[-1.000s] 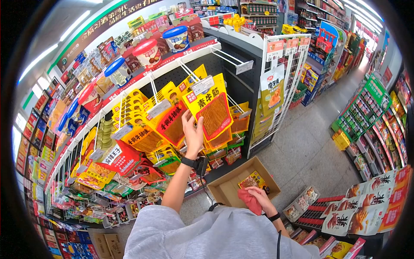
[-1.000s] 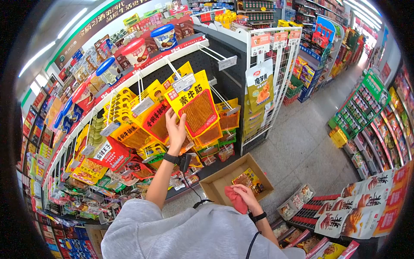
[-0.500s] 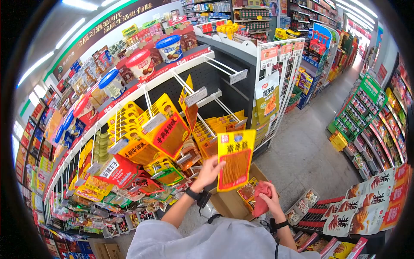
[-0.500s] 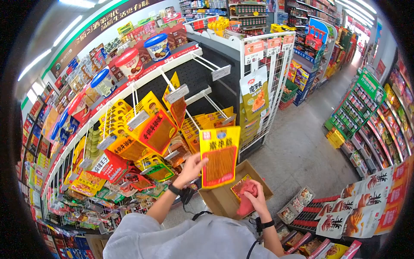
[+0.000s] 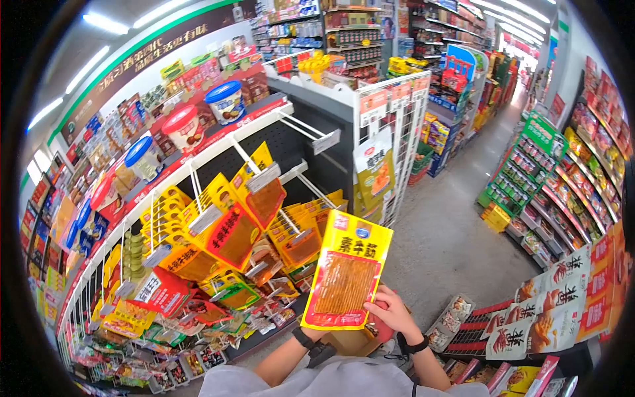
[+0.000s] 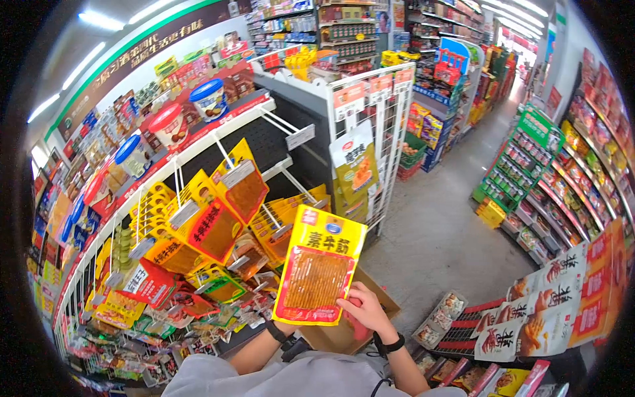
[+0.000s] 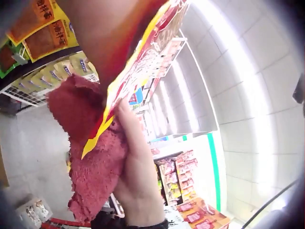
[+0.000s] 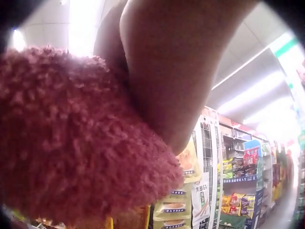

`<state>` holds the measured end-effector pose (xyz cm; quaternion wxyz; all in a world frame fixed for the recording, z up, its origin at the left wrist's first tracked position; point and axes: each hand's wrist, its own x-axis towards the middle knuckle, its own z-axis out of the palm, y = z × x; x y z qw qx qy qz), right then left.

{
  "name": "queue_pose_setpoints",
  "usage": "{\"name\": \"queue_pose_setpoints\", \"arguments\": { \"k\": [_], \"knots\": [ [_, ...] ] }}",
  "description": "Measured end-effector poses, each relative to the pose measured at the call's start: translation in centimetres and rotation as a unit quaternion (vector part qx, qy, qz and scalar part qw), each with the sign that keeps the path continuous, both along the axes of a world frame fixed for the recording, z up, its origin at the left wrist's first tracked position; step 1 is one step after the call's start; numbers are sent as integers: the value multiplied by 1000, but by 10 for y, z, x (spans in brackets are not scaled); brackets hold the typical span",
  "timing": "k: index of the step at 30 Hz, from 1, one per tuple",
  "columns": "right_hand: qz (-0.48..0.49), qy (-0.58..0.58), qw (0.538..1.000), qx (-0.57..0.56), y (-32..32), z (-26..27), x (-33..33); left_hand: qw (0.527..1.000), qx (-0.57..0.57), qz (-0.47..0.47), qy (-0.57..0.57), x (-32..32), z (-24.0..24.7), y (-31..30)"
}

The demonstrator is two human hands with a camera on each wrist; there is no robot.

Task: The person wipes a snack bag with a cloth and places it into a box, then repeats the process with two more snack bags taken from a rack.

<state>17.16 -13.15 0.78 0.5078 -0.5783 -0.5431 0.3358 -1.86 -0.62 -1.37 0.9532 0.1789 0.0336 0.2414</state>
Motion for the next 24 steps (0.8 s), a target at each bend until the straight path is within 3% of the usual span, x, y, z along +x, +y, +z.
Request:
{"name": "queue_pose_setpoints", "arguments": {
  "k": [2, 3, 4, 6, 9, 10, 11, 12, 13, 14, 15, 17, 19, 21, 22, 24],
  "knots": [
    [-25, -17, 1000, -5, 0, -1, 9, 995, 24, 65, 79, -8, -2, -3],
    [-36, -41, 999, 2, -2, 4, 15, 998, -47, 38, 23, -11, -8, 2],
    [-104, -58, 992, 29, -3, 8, 14, 986, 96, 92, 100, -11, -15, 1],
    [-239, -91, 963, 84, -6, 30, 12, 996, -53, 65, 28, -14, -2, 1],
    [-237, -50, 958, 154, -7, 61, -16, 978, -162, -51, -120, -2, 31, 8],
    [-237, -43, 953, 184, -4, 66, -29, 980, -132, -69, -131, 8, 38, 12],
    [-159, 9, 970, 184, 0, 56, -40, 981, -101, -85, -143, 19, 45, 16],
    [-110, -67, 977, 173, 4, 59, -53, 992, -32, -42, -119, 26, 37, 20],
    [-59, -140, 974, 168, 7, 61, -66, 966, -91, -112, -217, 29, 31, 21],
    [-35, -246, 953, 176, 11, 69, -78, 993, 90, 18, -73, 22, 36, 7],
    [-34, -259, 948, 181, 11, 70, -81, 953, 255, 116, 119, 16, 42, -7],
    [-30, -288, 938, 191, 16, 70, -83, 970, 203, 88, 102, 17, 44, -4],
    [-112, -247, 942, 195, 29, 66, -68, 994, 79, 66, 38, 28, 23, -4],
    [-176, -163, 949, 207, 37, 55, -56, 993, 115, 23, 7, 28, 45, -2],
    [-153, -188, 946, 213, 34, 53, -65, 990, 132, 13, -43, 27, 49, 0],
    [-112, -238, 937, 229, 26, 57, -92, 986, 40, -40, -155, 20, 45, 14]
  ]
}}
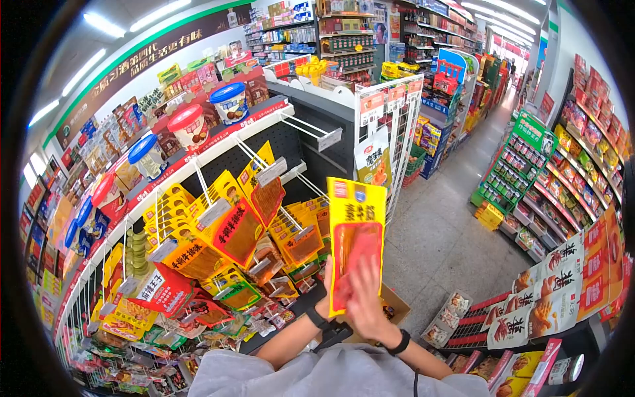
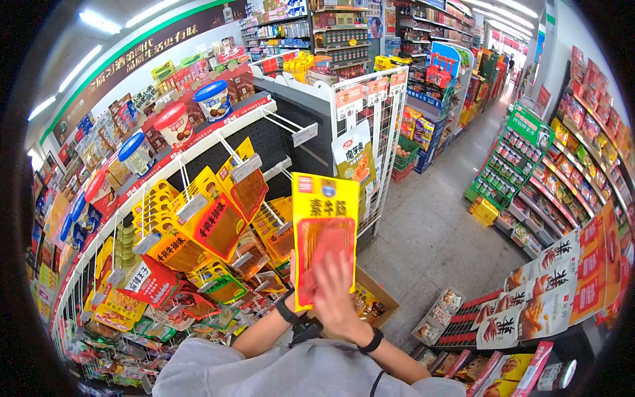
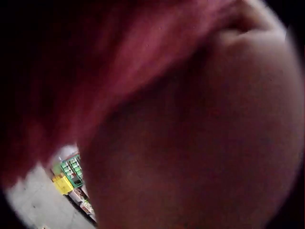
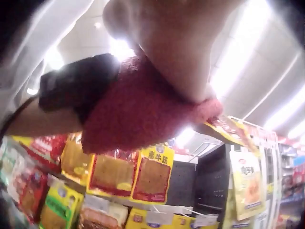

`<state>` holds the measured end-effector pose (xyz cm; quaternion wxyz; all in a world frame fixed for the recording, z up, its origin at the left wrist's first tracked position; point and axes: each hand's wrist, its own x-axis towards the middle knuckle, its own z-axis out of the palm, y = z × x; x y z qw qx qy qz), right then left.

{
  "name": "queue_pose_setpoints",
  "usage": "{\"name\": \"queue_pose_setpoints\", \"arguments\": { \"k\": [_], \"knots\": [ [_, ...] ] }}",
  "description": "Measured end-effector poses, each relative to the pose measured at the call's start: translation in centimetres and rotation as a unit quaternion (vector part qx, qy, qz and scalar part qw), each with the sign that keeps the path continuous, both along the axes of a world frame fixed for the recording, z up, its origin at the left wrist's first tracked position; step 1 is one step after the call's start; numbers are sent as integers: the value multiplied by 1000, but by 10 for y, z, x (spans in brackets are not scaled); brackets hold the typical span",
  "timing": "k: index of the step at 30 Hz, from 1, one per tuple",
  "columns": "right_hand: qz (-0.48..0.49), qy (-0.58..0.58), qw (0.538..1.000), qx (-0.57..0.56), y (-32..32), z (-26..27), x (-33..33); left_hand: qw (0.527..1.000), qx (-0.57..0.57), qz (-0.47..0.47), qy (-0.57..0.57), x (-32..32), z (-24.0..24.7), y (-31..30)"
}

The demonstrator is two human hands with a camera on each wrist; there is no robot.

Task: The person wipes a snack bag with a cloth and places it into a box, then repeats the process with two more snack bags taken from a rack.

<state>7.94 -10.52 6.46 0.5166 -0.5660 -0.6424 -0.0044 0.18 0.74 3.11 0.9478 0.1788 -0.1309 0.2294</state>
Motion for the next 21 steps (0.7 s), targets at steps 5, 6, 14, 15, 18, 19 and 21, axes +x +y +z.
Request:
{"name": "queue_pose_setpoints", "arguments": {
  "k": [5, 6, 14, 15, 18, 19, 21],
  "knots": [
    [-21, -57, 997, 40, 32, 54, 30, 963, 73, 185, 179, 24, 14, -30],
    [-74, -5, 996, 46, 40, 56, 40, 963, 127, 170, 166, 23, 32, -28],
    [19, -56, 998, -16, 25, 49, -2, 981, 107, 139, 78, 2, 25, -3],
    [-9, -56, 998, -2, 38, 47, 14, 965, 138, 173, 139, 2, 30, -10],
    [-62, 83, 995, 1, 47, 17, 20, 977, 120, 154, 83, -9, 27, -5],
    [-73, 39, 997, -10, 37, 19, 6, 993, 69, 93, -19, -10, 27, 5],
    [-53, -40, 998, -8, 21, 22, -19, 990, -109, -14, -83, -13, 15, 14]
  ]
}}
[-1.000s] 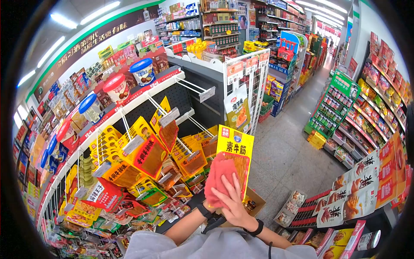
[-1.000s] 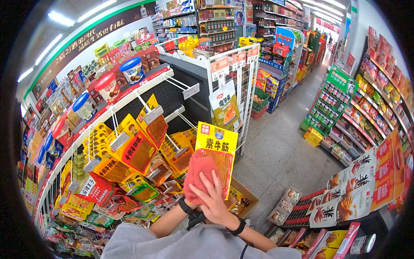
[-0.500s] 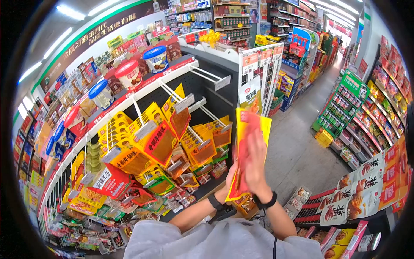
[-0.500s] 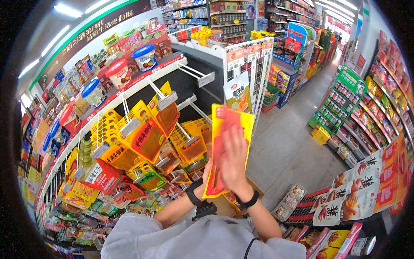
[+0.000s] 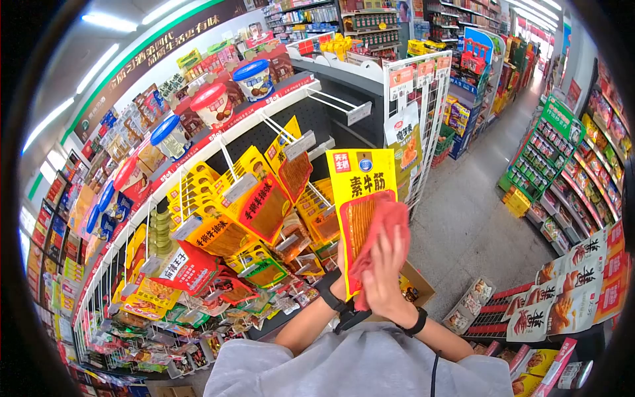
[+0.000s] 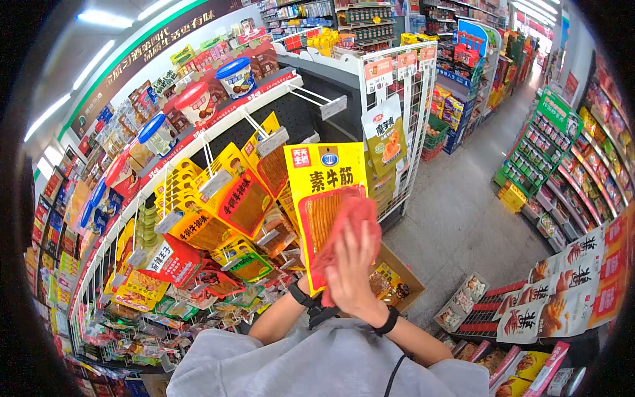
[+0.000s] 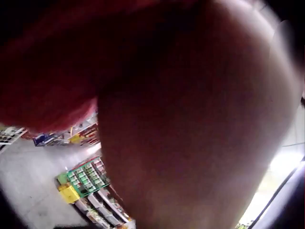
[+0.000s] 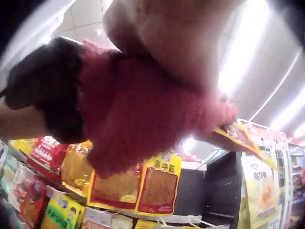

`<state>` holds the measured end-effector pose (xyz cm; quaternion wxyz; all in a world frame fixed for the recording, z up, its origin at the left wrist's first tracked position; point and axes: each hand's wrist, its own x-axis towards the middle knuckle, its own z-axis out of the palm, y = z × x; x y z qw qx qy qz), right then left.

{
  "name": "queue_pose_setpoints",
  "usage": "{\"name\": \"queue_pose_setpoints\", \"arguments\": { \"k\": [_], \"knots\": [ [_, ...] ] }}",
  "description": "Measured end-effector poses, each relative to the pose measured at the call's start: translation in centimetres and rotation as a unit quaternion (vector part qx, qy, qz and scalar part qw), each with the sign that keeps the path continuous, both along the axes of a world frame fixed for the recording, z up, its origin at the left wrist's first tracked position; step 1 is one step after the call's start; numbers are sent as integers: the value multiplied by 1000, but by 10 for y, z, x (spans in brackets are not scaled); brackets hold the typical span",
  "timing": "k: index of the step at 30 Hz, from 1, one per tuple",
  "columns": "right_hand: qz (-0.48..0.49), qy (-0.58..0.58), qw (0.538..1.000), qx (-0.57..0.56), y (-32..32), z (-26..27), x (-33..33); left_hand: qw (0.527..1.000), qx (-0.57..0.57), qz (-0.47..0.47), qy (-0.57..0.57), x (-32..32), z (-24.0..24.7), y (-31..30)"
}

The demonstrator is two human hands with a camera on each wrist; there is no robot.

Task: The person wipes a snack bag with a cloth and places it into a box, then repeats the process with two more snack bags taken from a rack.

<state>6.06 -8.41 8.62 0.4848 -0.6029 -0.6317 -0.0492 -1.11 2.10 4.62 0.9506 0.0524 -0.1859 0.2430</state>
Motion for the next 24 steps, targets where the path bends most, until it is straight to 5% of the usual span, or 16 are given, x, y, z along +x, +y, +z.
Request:
{"name": "queue_pose_setpoints", "arguments": {
  "k": [3, 5, 8, 10, 12, 15, 17, 19, 21, 24],
  "knots": [
    [50, -78, 995, -40, 13, 25, 22, 969, 89, 153, 174, 9, -10, -23],
    [20, 12, 1000, -11, 30, 15, 46, 913, 195, 223, 282, 7, 8, -25],
    [0, -28, 999, -33, 12, -13, 25, 983, 69, 128, 110, -4, -25, 5],
    [70, -12, 997, -39, -9, -10, -8, 967, 94, 163, 172, 2, -69, 20],
    [89, -15, 995, -40, 2, -6, 8, 903, 200, 253, 284, 24, -90, 13],
    [33, 46, 998, -36, 30, -12, 49, 836, 328, 225, 377, -1, -6, -25],
    [44, 97, 993, -45, 24, -23, 47, 904, 303, 173, 247, -7, -7, -19],
    [-1, -77, 994, -81, 5, -34, 22, 975, 216, 58, 10, -19, -31, 11],
    [94, -36, 990, -98, -14, -22, -8, 981, 175, 56, 56, -21, -45, -2],
    [76, 28, 994, -67, 6, -10, 4, 935, 237, 142, 222, -9, -31, -20]
  ]
}}
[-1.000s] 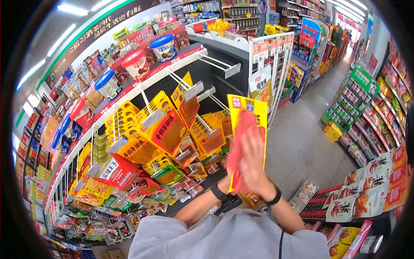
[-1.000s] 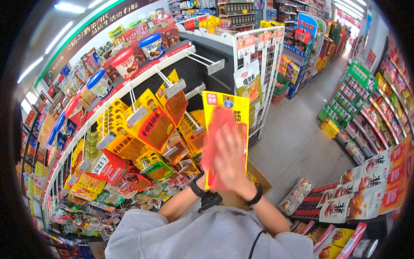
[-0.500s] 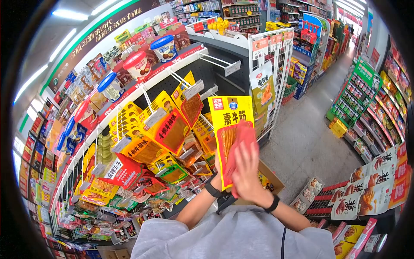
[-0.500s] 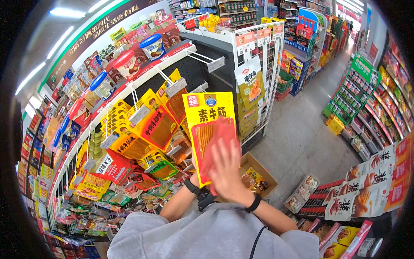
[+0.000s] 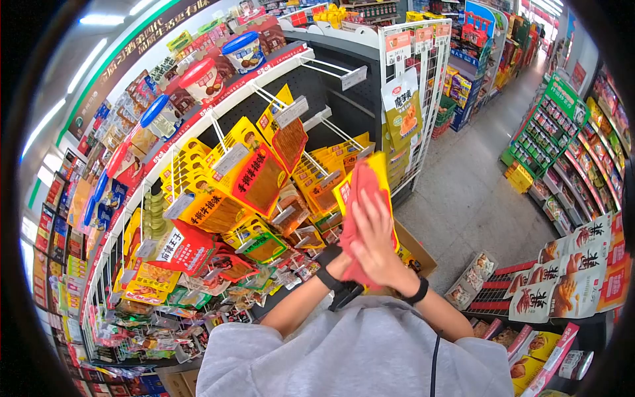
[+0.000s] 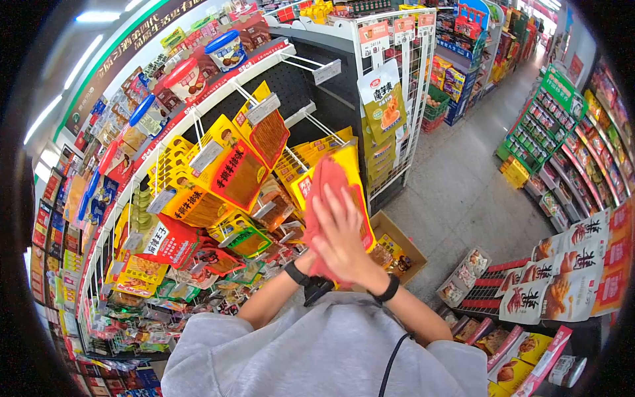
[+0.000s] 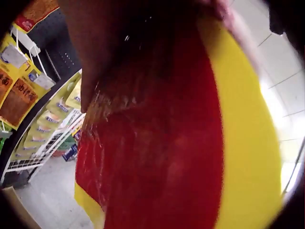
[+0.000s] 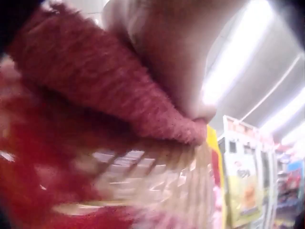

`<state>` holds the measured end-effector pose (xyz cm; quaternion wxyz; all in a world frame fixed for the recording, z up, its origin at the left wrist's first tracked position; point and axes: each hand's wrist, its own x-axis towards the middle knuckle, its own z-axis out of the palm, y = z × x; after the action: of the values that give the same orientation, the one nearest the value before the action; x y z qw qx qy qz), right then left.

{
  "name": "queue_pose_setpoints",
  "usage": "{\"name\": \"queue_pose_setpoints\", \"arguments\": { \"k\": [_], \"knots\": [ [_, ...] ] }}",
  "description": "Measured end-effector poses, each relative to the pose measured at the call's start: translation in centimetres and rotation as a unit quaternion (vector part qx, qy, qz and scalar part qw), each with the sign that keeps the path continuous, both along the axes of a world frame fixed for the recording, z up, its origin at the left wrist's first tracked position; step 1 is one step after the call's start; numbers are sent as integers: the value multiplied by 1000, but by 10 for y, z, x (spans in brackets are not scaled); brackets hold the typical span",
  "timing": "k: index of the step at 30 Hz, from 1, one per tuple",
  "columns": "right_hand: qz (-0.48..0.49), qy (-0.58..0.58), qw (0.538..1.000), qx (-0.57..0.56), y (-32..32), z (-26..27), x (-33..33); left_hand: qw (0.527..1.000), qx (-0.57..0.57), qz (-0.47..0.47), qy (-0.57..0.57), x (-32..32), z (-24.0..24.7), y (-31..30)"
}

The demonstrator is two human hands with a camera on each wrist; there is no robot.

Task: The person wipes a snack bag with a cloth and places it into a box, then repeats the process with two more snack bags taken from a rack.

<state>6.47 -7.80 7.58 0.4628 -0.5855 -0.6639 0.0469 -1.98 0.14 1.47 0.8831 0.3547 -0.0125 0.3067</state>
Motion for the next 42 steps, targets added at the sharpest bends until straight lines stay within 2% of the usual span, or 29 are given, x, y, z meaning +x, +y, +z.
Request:
{"name": "queue_pose_setpoints", "arguments": {
  "k": [2, 3, 5, 6, 8, 9, 11, 12, 13, 15, 16, 17, 19, 21, 22, 23, 25, 27, 28, 31, 32, 33, 35, 37, 39, 41, 42],
  "knots": [
    [-34, 23, 999, 12, 21, 2, 25, 991, 44, 76, 104, 5, 17, -12],
    [-49, 79, 996, 8, 27, 0, 29, 979, 64, 113, 159, 4, 18, -16],
    [-80, 42, 996, 12, 21, -14, 14, 997, 38, 68, 23, -6, 13, -1],
    [-73, -32, 996, 32, 10, -10, -3, 992, 92, 66, 62, -9, 9, 1],
    [-24, -29, 999, 26, -5, 14, -21, 995, -17, 12, 98, -13, -5, 13],
    [-8, -44, 999, 27, -2, 23, -16, 993, 2, 50, 103, -11, 5, 3],
    [-44, -25, 998, 33, 26, 16, 14, 985, 46, 128, 109, 2, 38, -17],
    [-91, 27, 994, 60, 38, 15, 25, 986, 81, 89, 112, 2, 40, -9],
    [-78, 95, 991, 51, 40, 13, 29, 981, 96, 135, 99, 4, 42, -12],
    [-120, 27, 992, 26, 24, 9, 6, 986, 93, 114, 81, -6, 50, -5],
    [-99, -37, 993, 49, 14, 9, -11, 982, 113, 136, 70, -4, 32, 1],
    [-30, 30, 998, 42, -2, 24, -29, 977, 131, 159, 59, -3, 14, 7],
    [-32, -23, 999, 20, 5, 34, -17, 981, 55, 151, 104, -1, 26, -6],
    [-91, -23, 994, 51, 32, 24, 10, 980, -18, 139, 143, 3, 47, -18],
    [-121, 22, 990, 70, 42, 10, 23, 970, 58, 137, 189, -1, 63, -24],
    [-81, 145, 983, 81, 46, -1, 33, 974, 106, 131, 152, -1, 45, -25],
    [-147, 185, 970, 54, 42, -22, 11, 983, 116, 97, 102, -4, 68, -25],
    [-143, 30, 987, 64, 22, -36, -15, 976, 102, 134, 140, -5, 54, -17],
    [-97, 66, 990, 73, 11, -5, -35, 973, 87, 145, 158, -6, 52, -17],
    [-67, 14, 997, 31, 24, 19, -5, 969, 13, 138, 207, -2, 66, -14],
    [-104, 20, 992, 67, 37, 15, 8, 966, -13, 135, 220, 0, 68, -15],
    [-142, 54, 985, 77, 52, 1, 23, 972, 32, 121, 198, -2, 69, -15],
    [-140, 136, 978, 72, 58, -17, 20, 984, 100, 129, 76, -5, 49, -4],
    [-136, 5, 989, 63, 29, -13, -14, 976, 117, 156, 97, -17, 50, 3],
    [-79, 33, 995, 53, 14, 5, -31, 991, -47, 97, 80, -5, 49, 4],
    [-44, 41, 995, 73, 29, 21, -13, 986, 23, 117, 113, -11, 63, 3],
    [-95, 10, 992, 76, 46, 9, 1, 982, 57, 127, 132, -15, 64, 0]
  ]
}}
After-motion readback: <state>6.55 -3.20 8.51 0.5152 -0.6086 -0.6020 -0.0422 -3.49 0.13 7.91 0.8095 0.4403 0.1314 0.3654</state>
